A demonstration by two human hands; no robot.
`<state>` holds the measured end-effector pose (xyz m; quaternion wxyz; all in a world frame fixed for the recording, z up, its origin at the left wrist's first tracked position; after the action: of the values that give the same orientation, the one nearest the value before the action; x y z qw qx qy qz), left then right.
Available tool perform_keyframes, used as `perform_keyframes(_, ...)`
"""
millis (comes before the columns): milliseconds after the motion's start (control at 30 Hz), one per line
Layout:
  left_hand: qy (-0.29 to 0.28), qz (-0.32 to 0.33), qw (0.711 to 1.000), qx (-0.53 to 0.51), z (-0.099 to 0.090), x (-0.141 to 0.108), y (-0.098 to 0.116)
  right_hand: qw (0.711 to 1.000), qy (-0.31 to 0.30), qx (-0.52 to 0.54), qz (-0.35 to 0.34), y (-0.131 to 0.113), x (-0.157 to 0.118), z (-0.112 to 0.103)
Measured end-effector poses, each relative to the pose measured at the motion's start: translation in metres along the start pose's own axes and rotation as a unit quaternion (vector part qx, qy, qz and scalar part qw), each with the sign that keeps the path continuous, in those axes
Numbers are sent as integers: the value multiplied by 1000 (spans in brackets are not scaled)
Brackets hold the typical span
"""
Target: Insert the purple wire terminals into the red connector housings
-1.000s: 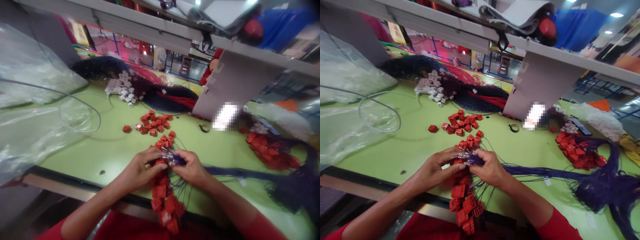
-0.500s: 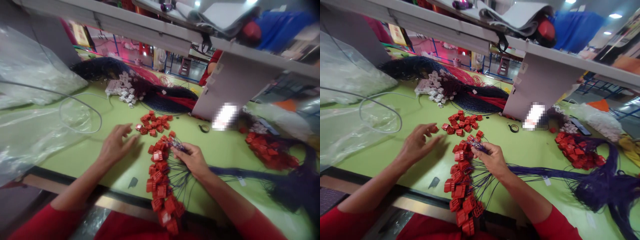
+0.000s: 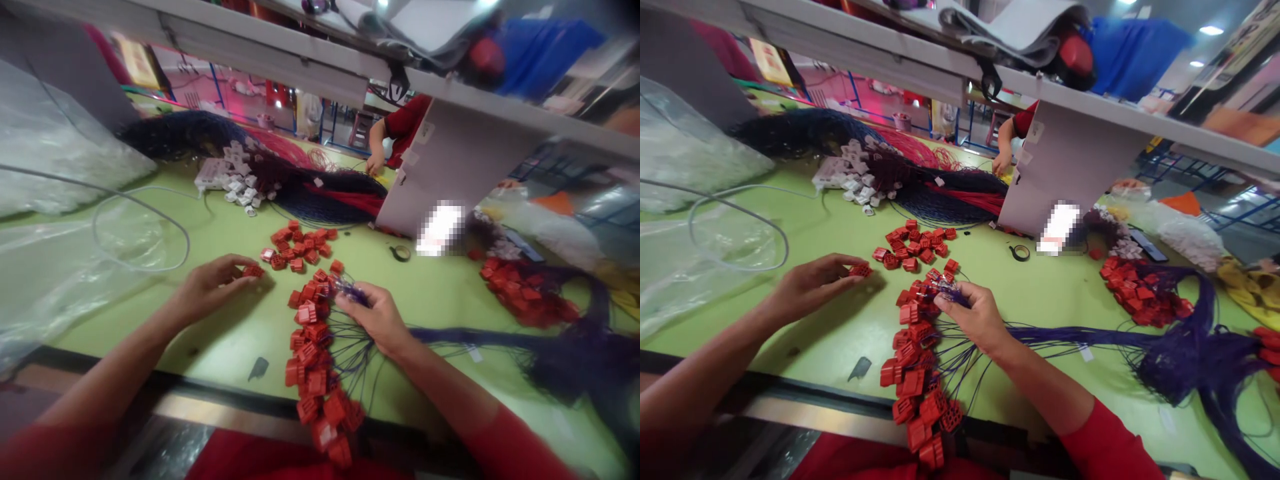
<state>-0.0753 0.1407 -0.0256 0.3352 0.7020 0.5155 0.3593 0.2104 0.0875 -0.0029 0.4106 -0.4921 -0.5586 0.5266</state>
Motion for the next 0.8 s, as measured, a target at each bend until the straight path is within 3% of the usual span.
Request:
perform_keyframes(133,14,-12,976,-218,37,-19,45,1000,-11,-8,-12,-6,-4,4)
perform_keyframes(300,-6,28,971,-239,72,-32,83,998,-30,-44,-22,-17,-11,6)
perform_keyframes(467,29,63,985,-159,70,-36,90,996,-41,-72,-22,-20,-14,8)
perform_keyframes(633,37,90,985,-145,68,-39,97,995,-46,-85,-23,-21,-15,8)
perform_keyframes(800,27,164,977,-133,68,-41,113,994,-54,-92,-27,-19,-16,10)
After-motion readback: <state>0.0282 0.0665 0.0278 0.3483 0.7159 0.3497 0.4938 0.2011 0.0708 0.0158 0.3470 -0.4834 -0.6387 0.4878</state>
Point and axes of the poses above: each hand's wrist, its own x-axis towards the middle knuckle, its own z-axis out of the palm, y = z × x, the point moved 8 cm from there along x, towards the middle knuckle, and after that the axes turned 7 degrees about -x, right-handed, at the moved point
